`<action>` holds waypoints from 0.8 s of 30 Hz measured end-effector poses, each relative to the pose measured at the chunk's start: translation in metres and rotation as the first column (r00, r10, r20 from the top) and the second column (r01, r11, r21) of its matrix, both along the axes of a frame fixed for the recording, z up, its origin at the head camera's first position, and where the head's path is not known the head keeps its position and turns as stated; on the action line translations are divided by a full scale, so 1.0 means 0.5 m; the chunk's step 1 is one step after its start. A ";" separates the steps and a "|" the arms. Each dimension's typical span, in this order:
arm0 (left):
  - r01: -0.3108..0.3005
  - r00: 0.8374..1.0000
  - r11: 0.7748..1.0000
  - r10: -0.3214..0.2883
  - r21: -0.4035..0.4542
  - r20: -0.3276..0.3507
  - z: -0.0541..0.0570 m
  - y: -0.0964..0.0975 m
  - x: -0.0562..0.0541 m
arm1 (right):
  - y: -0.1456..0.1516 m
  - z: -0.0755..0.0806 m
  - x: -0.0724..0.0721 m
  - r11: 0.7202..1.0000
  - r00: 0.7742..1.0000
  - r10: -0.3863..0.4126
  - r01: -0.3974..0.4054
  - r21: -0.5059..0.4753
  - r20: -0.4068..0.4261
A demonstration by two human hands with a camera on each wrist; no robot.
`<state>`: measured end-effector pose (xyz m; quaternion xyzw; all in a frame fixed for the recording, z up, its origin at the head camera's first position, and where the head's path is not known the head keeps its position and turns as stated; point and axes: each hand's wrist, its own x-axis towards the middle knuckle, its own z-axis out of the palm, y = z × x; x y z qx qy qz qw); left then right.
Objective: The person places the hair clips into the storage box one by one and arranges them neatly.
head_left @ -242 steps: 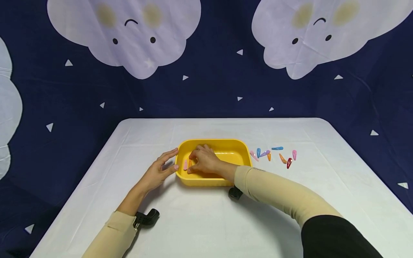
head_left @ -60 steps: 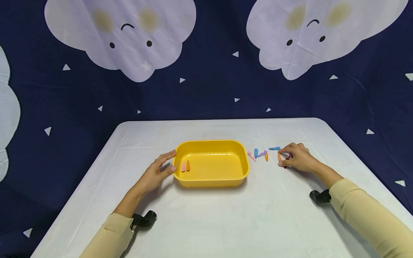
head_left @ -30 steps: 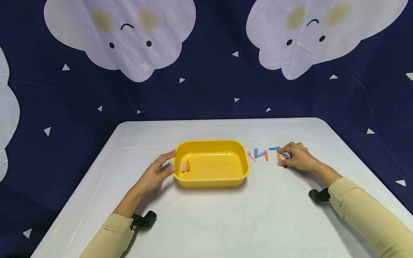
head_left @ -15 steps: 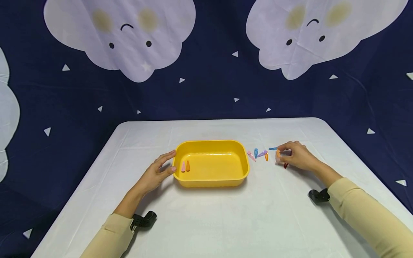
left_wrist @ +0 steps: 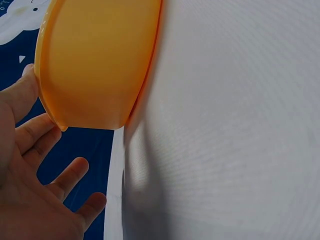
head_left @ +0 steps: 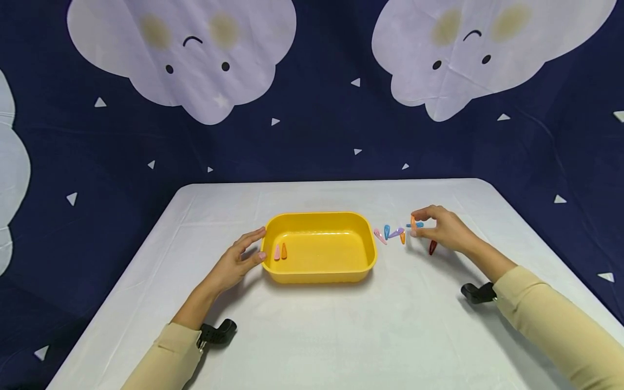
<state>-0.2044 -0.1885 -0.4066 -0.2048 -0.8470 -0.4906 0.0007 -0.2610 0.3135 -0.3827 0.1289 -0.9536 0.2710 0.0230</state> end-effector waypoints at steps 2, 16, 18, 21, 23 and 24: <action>0.000 1.000 1.000 0.000 0.000 0.000 0.000 0.000 0.000 | -0.009 0.009 0.003 1.000 1.000 0.001 -0.001 -0.001 0.001; 0.008 1.000 1.000 -0.008 0.002 -0.010 0.000 0.000 0.001 | -0.076 0.065 0.019 0.998 0.998 0.026 -0.029 -0.051 -0.050; 0.007 1.000 1.000 -0.007 0.005 -0.010 -0.001 0.000 0.001 | -0.088 0.072 0.021 0.997 0.998 0.032 -0.035 -0.065 -0.056; 0.007 1.000 1.000 -0.007 0.003 -0.012 -0.001 0.000 0.001 | -0.105 0.081 0.024 0.996 0.997 0.038 -0.043 -0.083 -0.068; 0.006 1.000 1.000 -0.006 0.001 -0.014 -0.001 0.000 0.000 | -0.117 0.086 0.025 0.995 0.997 0.038 -0.045 -0.093 -0.072; 0.007 1.000 1.000 -0.007 0.000 -0.015 -0.001 0.000 0.000 | -0.122 0.088 0.026 0.994 0.996 0.040 -0.047 -0.097 -0.074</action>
